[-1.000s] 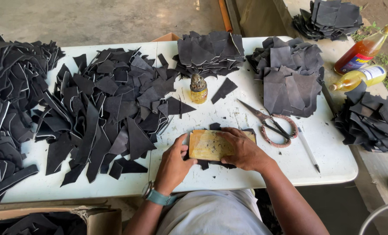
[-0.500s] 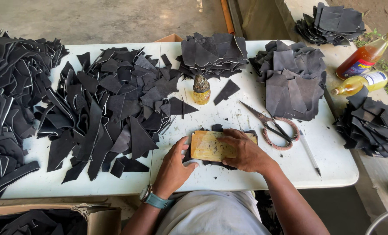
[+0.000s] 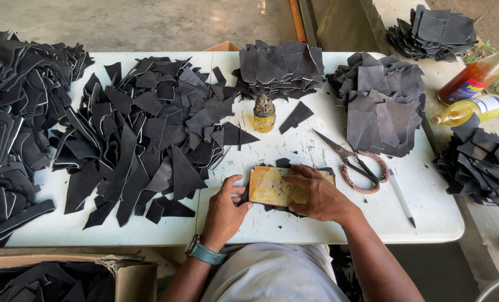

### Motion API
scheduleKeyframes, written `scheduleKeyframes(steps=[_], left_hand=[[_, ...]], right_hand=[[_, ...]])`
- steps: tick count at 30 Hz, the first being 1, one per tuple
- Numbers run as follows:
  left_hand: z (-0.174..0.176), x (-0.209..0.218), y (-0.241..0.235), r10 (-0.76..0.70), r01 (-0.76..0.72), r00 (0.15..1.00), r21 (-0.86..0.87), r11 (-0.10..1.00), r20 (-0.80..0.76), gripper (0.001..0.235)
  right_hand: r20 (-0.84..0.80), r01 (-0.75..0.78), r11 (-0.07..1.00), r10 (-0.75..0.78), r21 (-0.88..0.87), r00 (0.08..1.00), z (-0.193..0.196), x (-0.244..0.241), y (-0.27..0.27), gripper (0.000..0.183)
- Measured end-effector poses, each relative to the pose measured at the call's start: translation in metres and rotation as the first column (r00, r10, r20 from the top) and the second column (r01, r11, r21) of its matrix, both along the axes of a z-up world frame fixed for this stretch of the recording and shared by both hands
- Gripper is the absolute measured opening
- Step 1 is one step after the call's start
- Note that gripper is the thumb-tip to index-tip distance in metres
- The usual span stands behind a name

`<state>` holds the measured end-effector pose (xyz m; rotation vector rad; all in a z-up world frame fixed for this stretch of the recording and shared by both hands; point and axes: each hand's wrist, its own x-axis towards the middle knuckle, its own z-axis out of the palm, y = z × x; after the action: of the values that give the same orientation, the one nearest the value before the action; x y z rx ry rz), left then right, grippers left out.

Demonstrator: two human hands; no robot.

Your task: The person works at a white table outdoors, handling small black rubber pieces. They pour a yellow liquid from a bottle into a small jar, then use a stone to apply the liquid to the edges of the rubber pieces. The person repeatedly picks up pieces, applies the liquid, and joins them together, placing the finished assemblies into a pile.

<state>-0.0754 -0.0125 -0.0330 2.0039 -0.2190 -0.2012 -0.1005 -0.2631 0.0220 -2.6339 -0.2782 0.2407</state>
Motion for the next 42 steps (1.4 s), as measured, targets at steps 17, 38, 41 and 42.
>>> scheduleKeyframes(steps=[17, 38, 41, 42], left_hand=[[-0.001, 0.033, 0.041, 0.185, -0.174, 0.971, -0.085, 0.981, 0.152, 0.020], [0.054, -0.038, 0.031, -0.181, 0.094, 0.970, 0.433, 0.896, 0.164, 0.033], [0.063, -0.025, 0.030, -0.196, 0.069, 0.954, 0.471, 0.880, 0.228, 0.038], [0.064, -0.022, 0.027, -0.232, 0.101, 0.946, 0.475, 0.874, 0.226, 0.039]], right_hand=[[0.337, 0.037, 0.942, -0.155, 0.333, 0.929, 0.039, -0.010, -0.031, 0.080], [0.237, 0.638, 0.734, -0.593, -0.232, 0.769, 0.000, -0.086, -0.144, 0.089], [0.432, 0.603, 0.784, -0.498, -0.148, 0.752, 0.008, -0.086, -0.134, 0.076], [0.522, 0.577, 0.809, -0.447, -0.111, 0.727, 0.010, -0.085, -0.128, 0.070]])
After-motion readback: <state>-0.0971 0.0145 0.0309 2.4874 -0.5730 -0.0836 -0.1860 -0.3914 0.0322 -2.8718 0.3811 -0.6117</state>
